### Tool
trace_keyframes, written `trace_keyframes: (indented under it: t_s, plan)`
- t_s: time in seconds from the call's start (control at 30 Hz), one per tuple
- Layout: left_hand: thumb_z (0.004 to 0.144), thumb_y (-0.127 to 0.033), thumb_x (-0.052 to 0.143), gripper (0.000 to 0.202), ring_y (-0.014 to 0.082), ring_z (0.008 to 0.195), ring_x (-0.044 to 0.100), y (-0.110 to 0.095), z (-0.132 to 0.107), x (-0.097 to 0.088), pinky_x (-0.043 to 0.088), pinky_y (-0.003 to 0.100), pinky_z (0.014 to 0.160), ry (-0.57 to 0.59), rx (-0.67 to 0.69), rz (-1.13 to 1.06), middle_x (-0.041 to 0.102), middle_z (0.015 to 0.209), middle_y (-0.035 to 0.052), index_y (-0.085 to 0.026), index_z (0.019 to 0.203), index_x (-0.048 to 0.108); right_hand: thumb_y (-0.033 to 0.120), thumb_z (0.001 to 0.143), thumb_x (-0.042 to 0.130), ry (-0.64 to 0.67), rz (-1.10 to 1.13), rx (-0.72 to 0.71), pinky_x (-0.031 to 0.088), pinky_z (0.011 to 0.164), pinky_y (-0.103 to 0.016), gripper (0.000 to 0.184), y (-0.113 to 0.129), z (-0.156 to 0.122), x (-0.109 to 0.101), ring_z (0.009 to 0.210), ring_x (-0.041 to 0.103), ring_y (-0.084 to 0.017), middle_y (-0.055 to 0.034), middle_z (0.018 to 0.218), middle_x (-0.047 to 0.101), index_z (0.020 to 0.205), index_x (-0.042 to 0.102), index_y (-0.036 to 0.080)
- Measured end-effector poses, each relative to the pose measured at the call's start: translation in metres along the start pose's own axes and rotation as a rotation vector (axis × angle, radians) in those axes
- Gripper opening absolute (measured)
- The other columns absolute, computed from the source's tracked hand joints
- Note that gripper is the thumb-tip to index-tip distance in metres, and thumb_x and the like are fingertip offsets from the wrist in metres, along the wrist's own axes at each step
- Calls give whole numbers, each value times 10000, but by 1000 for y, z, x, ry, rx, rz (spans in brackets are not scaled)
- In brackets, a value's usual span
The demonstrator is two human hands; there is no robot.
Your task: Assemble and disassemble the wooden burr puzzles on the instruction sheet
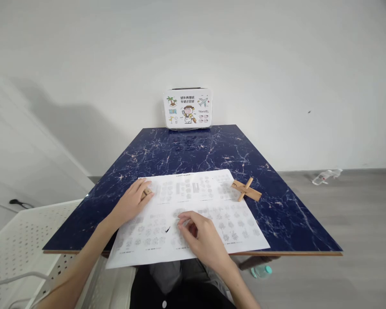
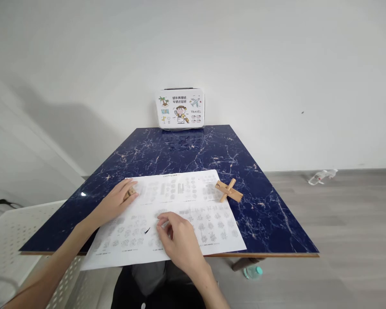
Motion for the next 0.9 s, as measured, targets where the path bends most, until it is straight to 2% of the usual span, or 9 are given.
trace_keyframes:
  t_s: [0.13, 0.23, 0.3, 0.4, 0.5, 0.63, 0.77, 0.9]
  plan:
    - [1034, -591, 391, 656, 368, 1531, 394, 23, 10, -1, 306, 545, 1271, 11, -41, 32, 460, 1618, 187, -140, 1492, 518, 222, 996, 575, -24, -53, 17, 505, 703, -302, 190, 0, 5, 2, 732, 666, -168, -14, 1008, 764, 1153, 680, 236]
    - [1025, -601, 389, 689, 398, 1556, 347, 26, 11, -3, 285, 581, 1269, -12, -69, 70, 425, 1642, 210, -126, 1512, 499, 203, 982, 576, -29, -98, 22, 489, 697, -303, 191, -1, 10, 5, 729, 675, -170, -13, 986, 766, 1139, 682, 225]
    - [1020, -610, 405, 714, 424, 1594, 253, 18, 4, -6, 225, 621, 1280, -74, -74, 116, 356, 1687, 210, -131, 1546, 463, 192, 977, 572, -42, -125, 19, 480, 700, -303, 192, -1, 13, 6, 726, 678, -168, -12, 977, 765, 1132, 683, 220]
    - [1011, -633, 450, 763, 412, 1625, 157, -8, -18, -7, 137, 632, 1301, -143, -24, 168, 268, 1733, 191, -152, 1600, 389, 179, 972, 571, -68, -157, 16, 471, 709, -306, 188, -1, 16, 8, 729, 679, -168, -10, 968, 761, 1118, 684, 215]
    - [1006, -653, 467, 764, 407, 1624, 170, -33, -42, -2, 148, 660, 1294, -114, -6, 146, 319, 1717, 176, -176, 1598, 388, 172, 966, 577, -91, -174, 17, 463, 706, -307, 185, -1, 18, 10, 736, 681, -172, -7, 963, 758, 1112, 681, 218]
    - [1052, -586, 448, 660, 340, 1620, 236, -57, -66, 2, 245, 578, 1304, -18, 38, 3, 340, 1723, 126, -219, 1597, 387, 184, 972, 575, -107, -173, 16, 459, 689, -301, 181, -1, 18, 11, 733, 684, -175, -8, 957, 755, 1109, 683, 229]
    - [1093, -483, 418, 537, 271, 1589, 337, -66, -81, -2, 301, 496, 1305, -13, 19, -119, 415, 1695, 42, -296, 1596, 403, 202, 981, 570, -103, -162, 1, 461, 679, -294, 179, 0, 16, 10, 727, 682, -173, -8, 954, 755, 1114, 686, 234]
    - [1082, -487, 437, 538, 261, 1568, 381, -64, -91, -6, 326, 483, 1299, -41, -4, -88, 466, 1663, 1, -315, 1592, 431, 200, 973, 579, -88, -148, 4, 466, 677, -292, 178, 0, 15, 8, 716, 669, -168, -2, 948, 754, 1108, 689, 236]
Point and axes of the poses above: each hand's wrist, its own z-axis towards the middle knuckle, its own x-axis out of the palm, y = z × x, the point moved 6 cm from there along z, towards the middle knuckle
